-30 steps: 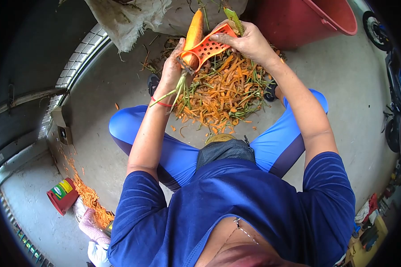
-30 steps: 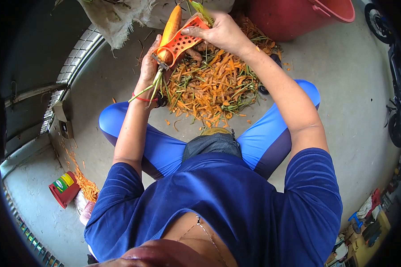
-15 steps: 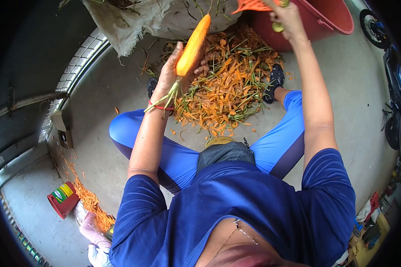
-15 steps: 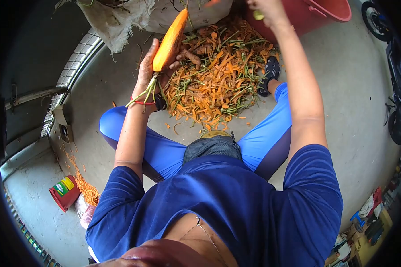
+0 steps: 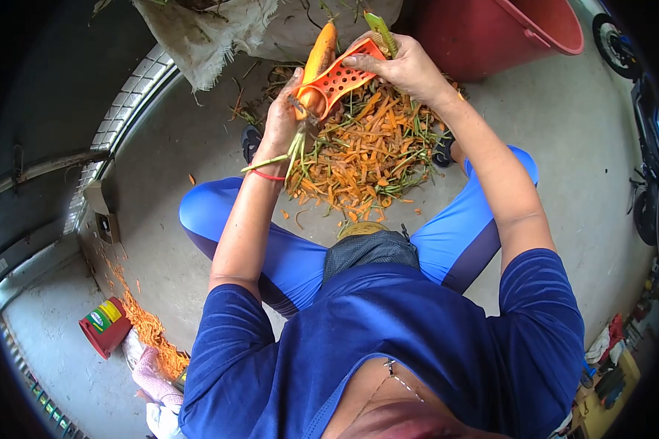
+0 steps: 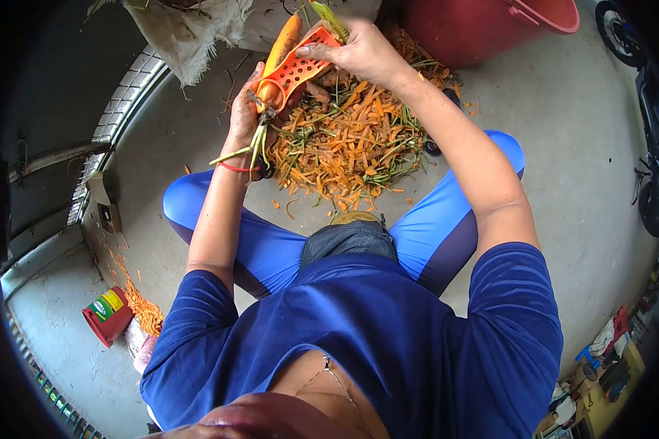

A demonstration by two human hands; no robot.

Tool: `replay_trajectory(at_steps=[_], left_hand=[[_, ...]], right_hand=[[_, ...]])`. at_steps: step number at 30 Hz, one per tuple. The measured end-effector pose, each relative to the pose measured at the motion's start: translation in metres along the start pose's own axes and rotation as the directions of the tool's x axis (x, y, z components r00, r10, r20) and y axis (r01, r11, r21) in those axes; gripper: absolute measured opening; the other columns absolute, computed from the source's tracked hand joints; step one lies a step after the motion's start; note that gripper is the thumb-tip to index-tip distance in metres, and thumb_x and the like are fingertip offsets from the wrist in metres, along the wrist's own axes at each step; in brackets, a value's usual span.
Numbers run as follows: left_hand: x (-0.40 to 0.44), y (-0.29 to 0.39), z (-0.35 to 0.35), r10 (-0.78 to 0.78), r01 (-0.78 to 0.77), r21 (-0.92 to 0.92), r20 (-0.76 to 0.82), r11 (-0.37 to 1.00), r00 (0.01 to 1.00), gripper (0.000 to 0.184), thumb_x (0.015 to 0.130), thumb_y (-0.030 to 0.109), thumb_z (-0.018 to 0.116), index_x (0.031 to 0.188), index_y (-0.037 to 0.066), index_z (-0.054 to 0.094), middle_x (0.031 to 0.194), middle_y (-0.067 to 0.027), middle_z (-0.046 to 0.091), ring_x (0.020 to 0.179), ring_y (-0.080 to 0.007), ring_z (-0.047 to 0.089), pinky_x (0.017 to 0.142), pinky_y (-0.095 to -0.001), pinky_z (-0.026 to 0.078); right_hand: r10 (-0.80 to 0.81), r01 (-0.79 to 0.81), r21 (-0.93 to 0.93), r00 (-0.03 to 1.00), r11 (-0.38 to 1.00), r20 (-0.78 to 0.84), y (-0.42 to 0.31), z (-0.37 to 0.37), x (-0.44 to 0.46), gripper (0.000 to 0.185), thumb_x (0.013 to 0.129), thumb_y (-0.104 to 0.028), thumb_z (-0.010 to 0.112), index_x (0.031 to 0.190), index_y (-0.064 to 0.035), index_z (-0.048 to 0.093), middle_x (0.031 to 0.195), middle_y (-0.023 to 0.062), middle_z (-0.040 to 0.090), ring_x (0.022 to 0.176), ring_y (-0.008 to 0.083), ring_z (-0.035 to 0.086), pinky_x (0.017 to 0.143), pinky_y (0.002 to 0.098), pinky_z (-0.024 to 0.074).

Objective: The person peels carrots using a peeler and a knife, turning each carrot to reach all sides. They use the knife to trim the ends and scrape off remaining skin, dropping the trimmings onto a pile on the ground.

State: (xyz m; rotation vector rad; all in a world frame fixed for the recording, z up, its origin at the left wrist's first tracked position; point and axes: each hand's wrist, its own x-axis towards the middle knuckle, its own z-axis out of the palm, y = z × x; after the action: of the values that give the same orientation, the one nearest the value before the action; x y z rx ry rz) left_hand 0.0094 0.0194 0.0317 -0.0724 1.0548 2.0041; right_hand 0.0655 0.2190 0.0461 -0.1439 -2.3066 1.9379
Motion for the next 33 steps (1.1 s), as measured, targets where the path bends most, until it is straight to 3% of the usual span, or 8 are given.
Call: replay_trajectory(at_steps=[4,9,12,18,20,26,31,33], left_hand=[[-0.003,0.001,-0.009,-0.094,0.097,0.003,0.262,0.995,0.960,0.046,0.097,0.038,0.042,0.120,-0.001,0.049,0.109,-0.0131,0.060,0.090,-0.0202,0.062,0.080,-0.0298,0.052],[-0.007,0.005,-0.007,-0.067,0.065,0.042,0.054,0.997,0.996,0.046,0.098,0.038,0.041,0.123,0.001,0.049,0.110,-0.0136,0.061,0.092,-0.0187,0.061,0.080,-0.0291,0.052],[-0.003,0.005,-0.017,-0.022,0.014,0.119,0.071,0.993,0.997,0.046,0.097,0.039,0.042,0.123,0.001,0.050,0.111,-0.0129,0.061,0.092,-0.0178,0.062,0.080,-0.0301,0.052],[0.004,0.003,-0.027,-0.008,0.016,-0.062,0.137,0.998,0.991,0.043,0.097,0.036,0.045,0.122,0.002,0.051,0.111,-0.0108,0.062,0.091,-0.0150,0.062,0.078,-0.0286,0.052],[-0.006,0.007,-0.003,0.020,-0.019,-0.038,0.010,0.999,1.000,0.044,0.099,0.035,0.038,0.124,-0.001,0.047,0.111,-0.0091,0.058,0.096,-0.0206,0.059,0.083,-0.0350,0.049],[-0.002,0.003,-0.002,0.025,-0.007,-0.124,0.146,0.992,0.989,0.044,0.099,0.033,0.040,0.126,-0.002,0.045,0.111,-0.0114,0.058,0.096,-0.0239,0.059,0.083,-0.0385,0.049],[0.000,-0.002,-0.009,-0.105,0.107,-0.085,0.025,0.991,0.994,0.043,0.096,0.034,0.047,0.124,0.001,0.048,0.107,-0.0114,0.060,0.087,-0.0208,0.061,0.082,-0.0341,0.051],[-0.009,0.001,0.000,-0.062,0.074,-0.084,0.139,0.994,0.988,0.045,0.096,0.035,0.046,0.125,0.001,0.047,0.109,-0.0132,0.060,0.085,-0.0220,0.062,0.079,-0.0322,0.052]], right_hand=[[0.074,-0.087,-0.075,0.983,0.993,-0.166,0.015,-0.049,0.015,0.027,0.079,-0.032,0.075,0.090,-0.0083,0.068,0.063,-0.0076,0.053,0.047,0.0001,0.041,0.041,0.0191,0.0326],[0.014,-0.109,-0.159,0.865,0.981,-0.501,-0.001,-0.108,0.029,0.028,0.081,-0.033,0.072,0.083,-0.0072,0.062,0.048,-0.0055,0.041,0.033,0.0047,0.031,0.032,0.0216,0.0223],[0.195,-0.195,0.034,0.919,0.980,-0.343,-0.036,-0.068,0.016,0.029,0.081,-0.035,0.072,0.082,-0.0072,0.062,0.048,-0.0052,0.041,0.033,0.0047,0.032,0.031,0.0217,0.0221],[0.118,-0.119,0.035,0.992,0.992,0.042,-0.024,-0.006,-0.010,0.025,0.079,-0.029,0.076,0.090,-0.0080,0.069,0.068,-0.0057,0.058,0.058,0.0025,0.048,0.053,0.0207,0.0417],[-0.043,0.041,0.085,0.999,0.996,0.022,-0.010,0.010,-0.012,0.025,0.080,-0.027,0.074,0.092,-0.0063,0.068,0.074,-0.0036,0.063,0.064,0.0028,0.053,0.057,0.0211,0.0450],[-0.065,0.065,-0.014,0.998,0.998,0.015,0.000,0.008,-0.008,0.027,0.081,-0.029,0.073,0.095,-0.0058,0.067,0.083,-0.0006,0.068,0.074,0.0056,0.059,0.070,0.0234,0.0491],[-0.060,0.059,-0.055,0.998,0.997,-0.023,0.002,-0.014,-0.001,0.030,0.079,-0.032,0.074,0.096,-0.0079,0.069,0.087,0.0001,0.069,0.075,0.0068,0.061,0.074,0.0235,0.0492],[-0.026,0.018,-0.048,0.985,0.999,-0.173,-0.005,-0.046,0.004,0.024,0.079,-0.032,0.075,0.088,-0.0118,0.069,0.055,-0.0093,0.044,0.042,0.0002,0.034,0.039,0.0191,0.0254]])
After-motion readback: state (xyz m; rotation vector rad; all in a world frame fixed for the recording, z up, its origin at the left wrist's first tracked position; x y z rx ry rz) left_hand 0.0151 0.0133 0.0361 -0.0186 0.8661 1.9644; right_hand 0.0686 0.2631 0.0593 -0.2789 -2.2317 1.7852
